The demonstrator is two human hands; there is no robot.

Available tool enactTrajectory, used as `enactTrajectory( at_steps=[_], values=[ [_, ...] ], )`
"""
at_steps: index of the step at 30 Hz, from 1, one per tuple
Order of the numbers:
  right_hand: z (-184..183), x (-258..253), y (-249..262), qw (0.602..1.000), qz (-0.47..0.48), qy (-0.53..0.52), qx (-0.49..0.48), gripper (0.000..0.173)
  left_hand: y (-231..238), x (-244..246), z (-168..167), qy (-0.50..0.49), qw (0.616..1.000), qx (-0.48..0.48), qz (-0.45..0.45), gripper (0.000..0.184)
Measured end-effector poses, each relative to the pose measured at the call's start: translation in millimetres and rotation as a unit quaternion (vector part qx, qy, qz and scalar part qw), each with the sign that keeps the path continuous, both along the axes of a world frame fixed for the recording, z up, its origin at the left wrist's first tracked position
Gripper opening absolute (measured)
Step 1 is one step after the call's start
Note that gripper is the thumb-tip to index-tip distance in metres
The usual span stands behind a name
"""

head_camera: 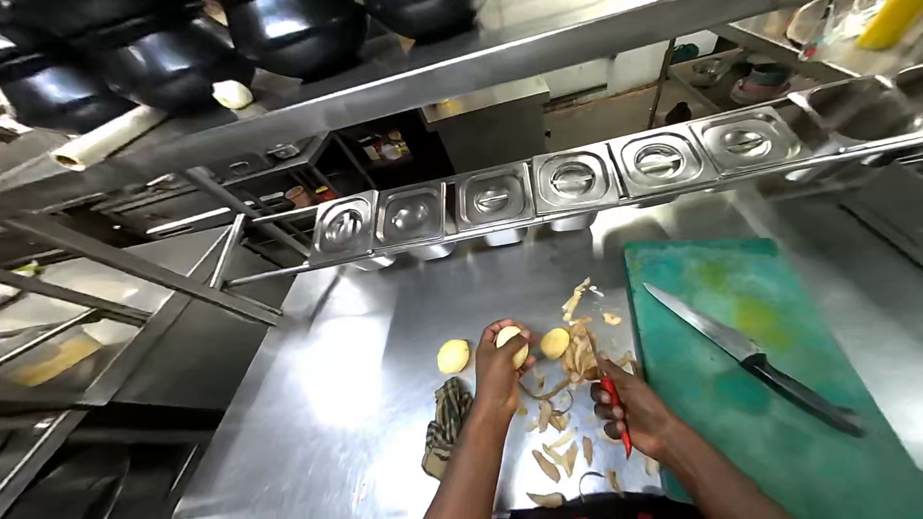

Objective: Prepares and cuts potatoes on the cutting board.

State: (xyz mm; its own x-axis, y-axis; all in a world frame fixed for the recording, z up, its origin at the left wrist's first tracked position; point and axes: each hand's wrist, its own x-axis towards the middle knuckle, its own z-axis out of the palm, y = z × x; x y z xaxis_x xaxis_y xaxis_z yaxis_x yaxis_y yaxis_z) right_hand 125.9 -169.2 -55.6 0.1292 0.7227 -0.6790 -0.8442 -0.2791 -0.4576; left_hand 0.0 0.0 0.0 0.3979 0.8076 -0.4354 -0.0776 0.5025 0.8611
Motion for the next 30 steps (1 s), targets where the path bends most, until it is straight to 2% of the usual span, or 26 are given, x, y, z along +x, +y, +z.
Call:
enactTrajectory(
  at_steps=[3, 5, 6, 7, 9, 10, 13, 15, 16, 18, 20, 21, 22, 25, 27, 30],
  values=[
    [8.1, 18.3, -30.0, 0.99, -0.044, -0.133, -0.003, 0.045, -18.4, 30.4, -8.2, 0.039, 0.986, 0.105, -0.125, 0.05],
    [7.9, 34.5, -62.1, 0.957, -0.087, -0.276, -0.031, 0.034, -35.1, 63.8, -13.2, 0.087, 0.95, 0.193, -0.229, 0.053],
    [5.5, 43.4, -82.3, 0.929, -0.102, -0.35, -0.058, 0.029, -45.6, 83.2, -15.7, 0.118, 0.918, 0.246, -0.287, 0.055],
    [2.7, 51.3, -103.8, 0.893, -0.112, -0.425, -0.095, 0.028, -57.4, 102.3, -18.7, 0.146, 0.878, 0.305, -0.339, 0.057],
    [-0.6, 63.2, -146.2, 0.798, -0.111, -0.567, -0.173, 0.041, -82.1, 136.7, -24.4, 0.18, 0.796, 0.395, -0.422, 0.062],
    [-2.1, 65.7, -164.8, 0.747, -0.111, -0.624, -0.202, 0.045, -95.4, 150.1, -28.9, 0.194, 0.761, 0.421, -0.454, 0.063],
    [-9.6, 76.5, -196.9, 0.603, -0.135, -0.742, -0.26, 0.043, -128.7, 178.9, -44.4, 0.256, 0.675, 0.464, -0.513, 0.062],
    [-19.1, 85.8, -204.4, 0.558, -0.132, -0.763, -0.299, 0.04, -138.0, 184.5, -64.0, 0.279, 0.656, 0.499, -0.492, 0.066],
    [-23.3, 92.6, -205.7, 0.543, -0.128, -0.765, -0.32, 0.04, -138.1, 182.6, -71.5, 0.272, 0.667, 0.513, -0.467, 0.07],
    [-27.9, 111.2, -206.2, 0.524, -0.116, -0.763, -0.36, 0.041, -132.0, 169.0, -75.4, 0.239, 0.698, 0.544, -0.399, 0.076],
    [-29.3, 128.5, -202.7, 0.526, -0.08, -0.745, -0.402, 0.037, -120.7, 132.4, -79.1, 0.2, 0.699, 0.59, -0.35, 0.068],
    [-30.6, 135.7, -199.6, 0.523, -0.057, -0.739, -0.421, 0.037, -114.4, 105.1, -82.1, 0.172, 0.678, 0.62, -0.356, 0.061],
    [-32.1, 140.2, -196.7, 0.509, -0.04, -0.745, -0.429, 0.038, -108.8, 73.3, -85.2, 0.146, 0.639, 0.647, -0.389, 0.057],
    [-32.5, 134.0, -199.1, 0.445, -0.039, -0.815, -0.369, 0.053, -94.3, -19.9, -108.6, 0.1, 0.494, 0.719, -0.478, 0.044],
    [-35.5, 118.0, -200.8, 0.417, -0.046, -0.859, -0.293, 0.069, -81.4, -63.4, -122.1, 0.135, 0.477, 0.729, -0.472, 0.043],
    [-52.9, 82.5, -207.6, 0.435, -0.008, -0.866, -0.248, 0.081, -58.7, -78.6, -124.3, 0.211, 0.506, 0.713, -0.437, 0.033]
  ],
)
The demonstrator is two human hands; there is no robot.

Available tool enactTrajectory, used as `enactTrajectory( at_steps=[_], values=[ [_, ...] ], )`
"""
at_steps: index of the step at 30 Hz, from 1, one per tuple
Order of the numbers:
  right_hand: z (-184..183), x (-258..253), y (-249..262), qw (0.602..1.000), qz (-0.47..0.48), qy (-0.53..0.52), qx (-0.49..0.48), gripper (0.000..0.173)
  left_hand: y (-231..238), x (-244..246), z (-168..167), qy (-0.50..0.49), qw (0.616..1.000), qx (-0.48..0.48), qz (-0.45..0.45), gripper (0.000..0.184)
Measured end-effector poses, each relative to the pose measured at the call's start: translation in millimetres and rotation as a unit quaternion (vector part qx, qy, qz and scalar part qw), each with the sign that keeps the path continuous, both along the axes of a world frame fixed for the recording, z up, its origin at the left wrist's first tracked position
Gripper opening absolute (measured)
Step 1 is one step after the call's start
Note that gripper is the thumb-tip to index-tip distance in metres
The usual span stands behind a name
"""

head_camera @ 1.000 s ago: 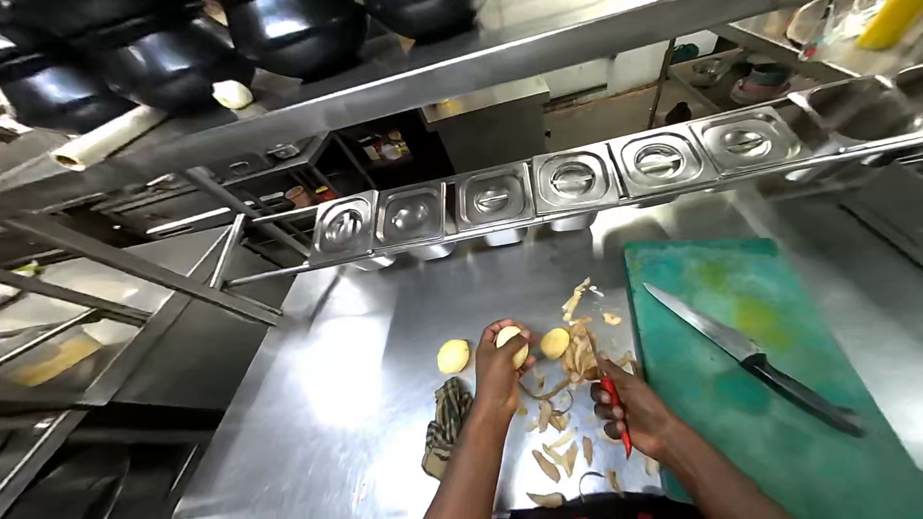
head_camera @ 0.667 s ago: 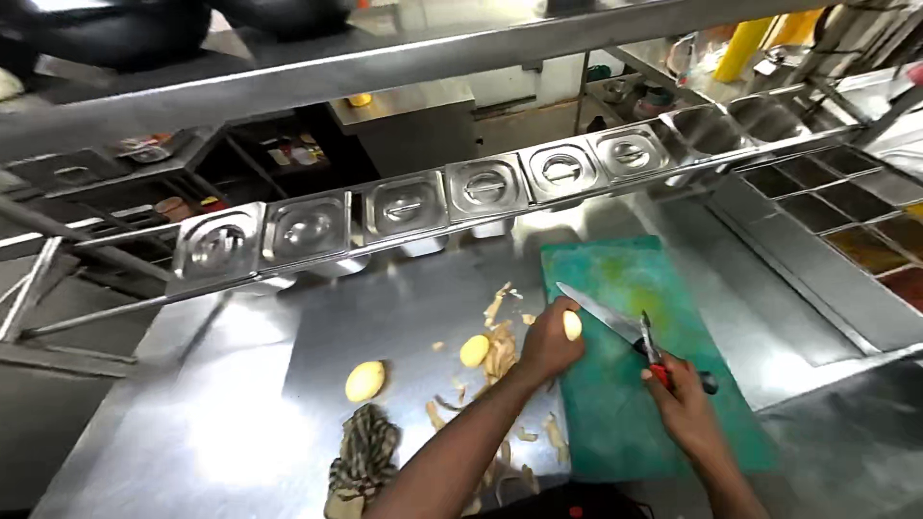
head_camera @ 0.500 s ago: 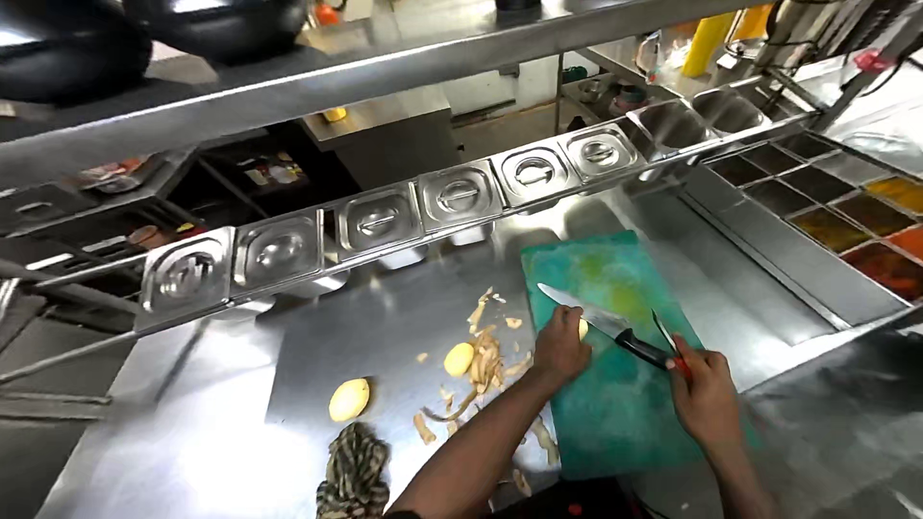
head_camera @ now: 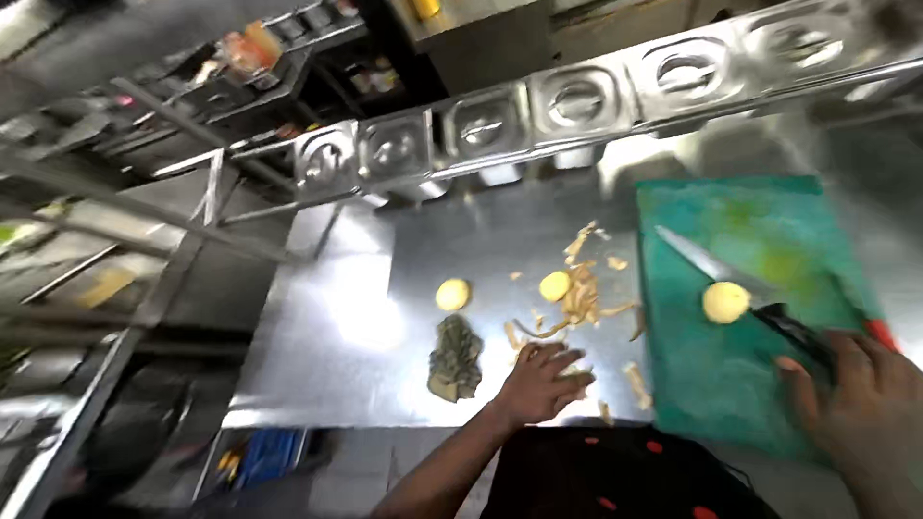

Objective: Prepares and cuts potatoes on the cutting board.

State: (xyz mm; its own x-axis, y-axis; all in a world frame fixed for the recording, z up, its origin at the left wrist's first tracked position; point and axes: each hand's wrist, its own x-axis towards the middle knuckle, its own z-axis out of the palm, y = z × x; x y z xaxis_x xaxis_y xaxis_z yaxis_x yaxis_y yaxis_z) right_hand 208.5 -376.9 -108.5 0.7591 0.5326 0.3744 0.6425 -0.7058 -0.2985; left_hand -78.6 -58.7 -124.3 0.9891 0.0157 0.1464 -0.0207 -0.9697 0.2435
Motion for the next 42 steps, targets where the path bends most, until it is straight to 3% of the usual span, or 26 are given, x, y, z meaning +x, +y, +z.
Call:
enactTrajectory(
  at_steps=[3, 5, 8, 10, 12, 13, 15, 18, 19, 20, 21, 23, 25, 27, 30, 32, 34, 36, 40, 42],
  values=[
    [-16.4, -19.9, 4.0, 1.0, -0.009, 0.027, -0.009, 0.083, 51.0, 2.7, 0.4, -0.028, 0.996, 0.008, 0.089, 0.025],
    [-3.0, -20.2, 7.9, 0.999, -0.026, 0.025, -0.04, 0.074, 74.4, 7.1, 10.6, -0.038, 0.994, 0.014, 0.106, 0.027],
    [24.8, 2.6, 19.6, 0.99, -0.027, 0.078, -0.114, 0.053, 76.3, -4.3, 38.2, -0.08, 0.978, 0.056, 0.185, 0.046],
    [40.1, 23.1, 26.1, 0.973, -0.027, 0.138, -0.181, 0.043, 69.6, -30.5, 65.0, -0.104, 0.94, 0.068, 0.319, 0.051],
    [54.6, 38.1, 27.7, 0.951, -0.036, 0.213, -0.219, 0.043, 68.1, -69.2, 78.8, -0.045, 0.887, 0.029, 0.458, 0.071],
    [61.9, 42.0, 28.0, 0.945, -0.048, 0.243, -0.215, 0.043, 67.1, -92.6, 74.4, -0.007, 0.871, -0.011, 0.491, 0.083],
    [75.1, 47.8, 24.3, 0.939, -0.065, 0.282, -0.184, 0.04, 62.3, -129.0, 41.5, 0.02, 0.875, -0.07, 0.478, 0.086],
    [93.8, 33.1, 18.8, 0.916, -0.045, 0.394, -0.063, 0.039, 61.6, -134.7, 3.1, -0.113, 0.892, -0.044, 0.436, 0.059],
    [99.8, 19.6, 26.2, 0.892, -0.029, 0.45, -0.009, 0.044, 65.7, -129.2, 8.7, -0.15, 0.87, -0.08, 0.462, 0.05],
    [103.8, 4.7, 35.3, 0.869, 0.002, 0.494, 0.041, 0.048, 69.9, -119.3, 19.6, -0.193, 0.825, -0.158, 0.507, 0.042],
    [105.1, -9.7, 47.3, 0.846, 0.047, 0.525, 0.078, 0.049, 75.6, -106.5, 33.4, -0.242, 0.749, -0.273, 0.553, 0.037],
    [100.9, -41.1, 83.0, 0.8, 0.15, 0.568, 0.119, 0.049, 91.9, -88.1, 57.9, -0.346, 0.581, -0.48, 0.559, 0.037],
    [98.0, -74.0, 129.9, 0.771, 0.259, 0.569, 0.117, 0.05, 101.7, -73.4, 73.6, -0.401, 0.478, -0.613, 0.484, 0.036],
    [96.9, -107.5, 180.5, 0.773, 0.329, 0.534, 0.095, 0.052, 102.6, -57.9, 83.8, -0.396, 0.447, -0.692, 0.405, 0.037],
    [91.6, -147.6, 237.0, 0.855, 0.356, 0.377, 0.011, 0.058, 90.6, -29.8, 90.2, -0.337, 0.418, -0.778, 0.326, 0.043],
    [94.0, -162.2, 253.2, 0.884, 0.352, 0.301, -0.064, 0.058, 82.2, -8.8, 92.0, -0.331, 0.374, -0.813, 0.299, 0.052],
    [97.2, -164.9, 255.3, 0.883, 0.351, 0.289, -0.116, 0.059, 83.0, 4.0, 92.9, -0.344, 0.307, -0.843, 0.277, 0.074],
    [98.9, -160.0, 250.8, 0.866, 0.356, 0.319, -0.149, 0.06, 89.3, 6.9, 91.5, -0.336, 0.264, -0.862, 0.272, 0.089],
    [112.1, -155.2, 228.5, 0.847, 0.356, 0.348, -0.189, 0.06, 103.0, 7.5, 91.9, -0.322, 0.219, -0.867, 0.309, 0.083],
    [121.2, -145.2, 207.5, 0.833, 0.366, 0.363, -0.201, 0.059, 120.5, -3.4, 85.5, -0.325, 0.214, -0.877, 0.281, 0.087]
  ],
)
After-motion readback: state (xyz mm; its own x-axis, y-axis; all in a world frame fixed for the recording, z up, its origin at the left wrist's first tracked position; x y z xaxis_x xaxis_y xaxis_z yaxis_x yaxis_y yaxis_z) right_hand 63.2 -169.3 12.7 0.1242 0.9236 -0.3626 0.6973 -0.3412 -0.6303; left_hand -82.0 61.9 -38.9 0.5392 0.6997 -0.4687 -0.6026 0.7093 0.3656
